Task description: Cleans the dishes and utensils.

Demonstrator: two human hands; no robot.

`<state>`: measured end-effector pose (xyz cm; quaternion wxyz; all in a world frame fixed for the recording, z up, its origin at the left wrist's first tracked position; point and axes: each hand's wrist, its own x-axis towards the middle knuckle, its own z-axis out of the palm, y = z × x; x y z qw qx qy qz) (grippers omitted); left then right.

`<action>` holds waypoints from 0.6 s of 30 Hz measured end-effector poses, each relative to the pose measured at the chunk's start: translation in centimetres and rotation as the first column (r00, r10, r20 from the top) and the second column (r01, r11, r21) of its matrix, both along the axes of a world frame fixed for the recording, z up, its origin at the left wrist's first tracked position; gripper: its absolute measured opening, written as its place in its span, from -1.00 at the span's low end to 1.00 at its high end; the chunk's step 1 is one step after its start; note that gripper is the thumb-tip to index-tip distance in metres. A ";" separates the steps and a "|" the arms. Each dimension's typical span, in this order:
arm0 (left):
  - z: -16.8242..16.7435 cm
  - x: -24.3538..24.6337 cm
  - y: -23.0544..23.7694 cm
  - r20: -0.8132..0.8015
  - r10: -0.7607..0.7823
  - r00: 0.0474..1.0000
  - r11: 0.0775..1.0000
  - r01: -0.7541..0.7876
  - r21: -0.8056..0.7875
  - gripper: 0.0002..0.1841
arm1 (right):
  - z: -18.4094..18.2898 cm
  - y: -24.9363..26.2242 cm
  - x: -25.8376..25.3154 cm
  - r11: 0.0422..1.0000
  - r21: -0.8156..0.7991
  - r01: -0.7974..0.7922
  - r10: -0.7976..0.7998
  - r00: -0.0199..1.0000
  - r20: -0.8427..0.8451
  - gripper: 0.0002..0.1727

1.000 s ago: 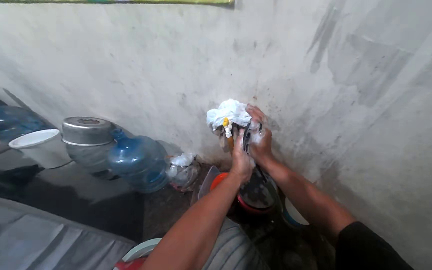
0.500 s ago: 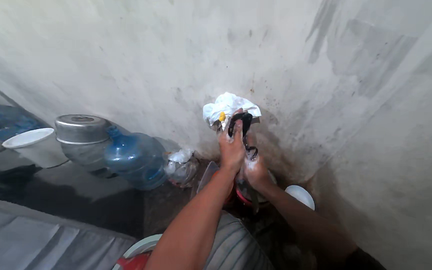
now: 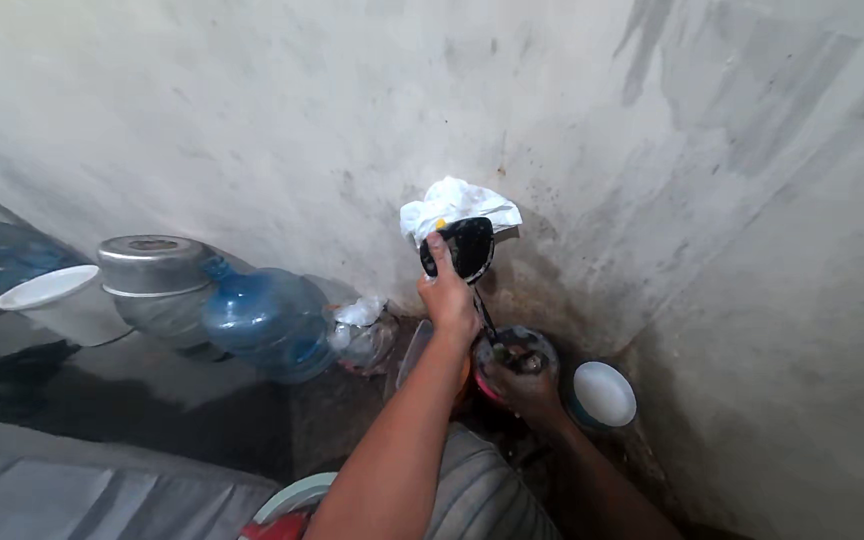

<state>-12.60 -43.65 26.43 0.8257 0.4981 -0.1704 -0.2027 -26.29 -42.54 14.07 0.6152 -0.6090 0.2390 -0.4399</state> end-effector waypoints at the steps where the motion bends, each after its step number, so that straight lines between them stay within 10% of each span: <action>1: 0.0 0.2 0.0 -0.053 -0.035 0.998 0.999 0.035 0.005 -0.18 | -0.1 -0.1 -0.2 0.996 0.074 -0.046 0.046 0.999 0.001 -0.70; 7: 0.2 -1.0 0.0 -0.198 -0.310 0.930 0.946 0.323 0.035 -0.05 | -3.6 -1.2 -0.7 0.806 0.428 -0.409 0.374 0.912 0.165 -0.34; 12: -0.3 -1.3 -0.2 -0.189 -0.519 0.834 0.855 0.510 -0.095 -0.23 | -2.4 -1.8 -0.3 0.999 -0.030 0.017 -0.024 0.976 -0.215 -0.67; 18: -2.8 0.2 -0.7 0.040 -0.837 0.546 0.518 0.814 -0.262 -0.03 | 3.5 -4.5 0.1 0.879 -0.214 0.426 -0.381 0.897 0.223 -0.66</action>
